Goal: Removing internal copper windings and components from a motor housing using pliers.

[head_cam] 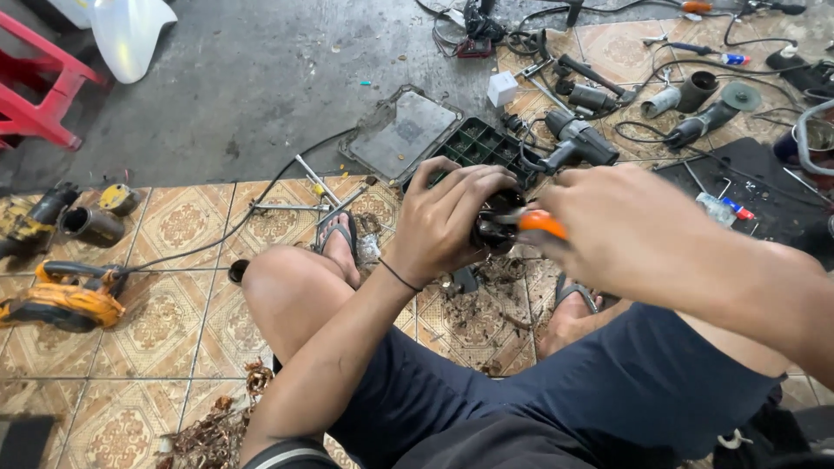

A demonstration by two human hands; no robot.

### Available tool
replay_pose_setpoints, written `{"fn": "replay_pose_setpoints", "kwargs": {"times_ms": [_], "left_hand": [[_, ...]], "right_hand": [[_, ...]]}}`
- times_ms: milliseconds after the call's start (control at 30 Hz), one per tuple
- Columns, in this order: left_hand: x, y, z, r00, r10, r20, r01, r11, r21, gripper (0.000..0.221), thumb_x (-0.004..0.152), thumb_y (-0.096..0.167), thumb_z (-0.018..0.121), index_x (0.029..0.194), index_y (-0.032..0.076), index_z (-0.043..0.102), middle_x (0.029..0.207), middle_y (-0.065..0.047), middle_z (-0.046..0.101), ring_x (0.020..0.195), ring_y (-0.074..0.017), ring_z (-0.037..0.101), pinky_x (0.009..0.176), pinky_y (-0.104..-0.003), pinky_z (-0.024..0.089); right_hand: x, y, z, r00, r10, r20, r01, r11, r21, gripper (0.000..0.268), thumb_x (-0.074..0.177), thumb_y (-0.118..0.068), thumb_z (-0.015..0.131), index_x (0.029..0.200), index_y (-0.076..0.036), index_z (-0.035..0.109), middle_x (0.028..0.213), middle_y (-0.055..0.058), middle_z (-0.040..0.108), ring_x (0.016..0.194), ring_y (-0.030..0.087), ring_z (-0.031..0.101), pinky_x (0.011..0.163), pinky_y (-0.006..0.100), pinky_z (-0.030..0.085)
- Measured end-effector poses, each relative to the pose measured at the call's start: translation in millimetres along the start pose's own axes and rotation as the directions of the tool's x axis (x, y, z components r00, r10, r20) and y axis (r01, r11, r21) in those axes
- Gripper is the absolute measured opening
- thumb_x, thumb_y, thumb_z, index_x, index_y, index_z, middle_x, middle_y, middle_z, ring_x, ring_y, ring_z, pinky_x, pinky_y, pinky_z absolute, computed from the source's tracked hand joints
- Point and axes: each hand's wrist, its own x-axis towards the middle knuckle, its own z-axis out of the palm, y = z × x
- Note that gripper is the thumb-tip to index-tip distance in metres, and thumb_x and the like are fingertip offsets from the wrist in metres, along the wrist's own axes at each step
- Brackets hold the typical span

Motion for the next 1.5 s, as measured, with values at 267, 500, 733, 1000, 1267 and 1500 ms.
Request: {"fn": "replay_pose_setpoints", "kwargs": {"times_ms": [267, 500, 733, 1000, 1267, 1500], "left_hand": [[-12.6, -12.3, 12.2, 0.992, -0.082, -0.093, 0.071, 0.991, -0.112, 0.06, 0.075, 0.04, 0.094, 0.12, 0.012, 0.064, 0.115, 0.002, 0.077, 0.102, -0.0154, 0.075, 0.108, -0.044, 0.046], [-7.0, 4.2, 3.3, 0.979, -0.157, -0.13, 0.072, 0.864, -0.499, 0.071, 0.065, 0.032, 0.099, 0.119, 0.015, 0.056, 0.118, 0.0, 0.075, 0.102, -0.0135, 0.072, 0.105, -0.038, 0.045], [-8.8, 14.1, 5.4, 0.968, -0.204, -0.145, 0.082, 0.805, -0.588, 0.066, 0.065, 0.031, 0.098, 0.115, 0.013, 0.058, 0.119, -0.002, 0.072, 0.107, -0.0173, 0.07, 0.106, -0.04, 0.048], [-10.6, 19.0, 9.2, 0.964, -0.254, -0.076, 0.131, 0.706, -0.696, 0.071, 0.067, 0.036, 0.088, 0.127, 0.015, 0.056, 0.126, 0.002, 0.071, 0.109, -0.0194, 0.063, 0.106, -0.037, 0.055], [-6.6, 21.7, 14.2, 0.962, -0.252, -0.101, 0.122, 0.734, -0.668, 0.073, 0.065, 0.033, 0.096, 0.124, 0.017, 0.057, 0.123, 0.005, 0.072, 0.107, -0.0137, 0.066, 0.108, -0.034, 0.049], [-7.3, 13.6, 11.0, 0.967, -0.226, -0.121, 0.126, 0.831, -0.542, 0.069, 0.066, 0.025, 0.097, 0.122, 0.013, 0.059, 0.12, 0.003, 0.075, 0.097, -0.0115, 0.069, 0.107, -0.035, 0.046]], "right_hand": [[-42.5, 86.3, 34.3, 0.939, 0.079, -0.334, 0.03, 0.95, 0.309, 0.033, 0.078, -0.027, 0.075, 0.106, -0.009, 0.074, 0.082, 0.006, 0.079, 0.05, 0.02, 0.069, 0.049, 0.031, 0.055], [17.2, 92.4, 120.2, 0.888, -0.093, -0.451, 0.44, 0.459, 0.772, 0.032, 0.08, -0.004, 0.074, 0.112, -0.004, 0.076, 0.079, 0.002, 0.08, 0.051, 0.008, 0.058, 0.043, 0.023, 0.04], [36.4, 69.9, 168.6, 0.86, -0.132, -0.492, 0.508, 0.304, 0.806, 0.045, 0.084, -0.026, 0.075, 0.118, 0.004, 0.071, 0.086, 0.006, 0.075, 0.068, 0.012, 0.065, 0.061, 0.023, 0.052], [38.0, 62.3, 186.4, 0.782, -0.008, -0.623, 0.607, 0.235, 0.759, 0.058, 0.088, -0.043, 0.069, 0.116, 0.007, 0.068, 0.121, 0.017, 0.068, 0.097, 0.022, 0.067, 0.079, 0.029, 0.054], [31.6, 56.7, 179.9, 0.751, 0.012, -0.66, 0.628, 0.296, 0.72, 0.038, 0.083, -0.025, 0.073, 0.109, 0.002, 0.071, 0.104, 0.012, 0.073, 0.08, 0.017, 0.066, 0.068, 0.027, 0.054], [12.8, 47.3, 134.4, 0.777, -0.078, -0.625, 0.577, 0.484, 0.658, 0.037, 0.066, 0.005, 0.072, 0.103, 0.008, 0.07, 0.114, 0.017, 0.076, 0.069, 0.023, 0.068, 0.062, 0.031, 0.05]]}}
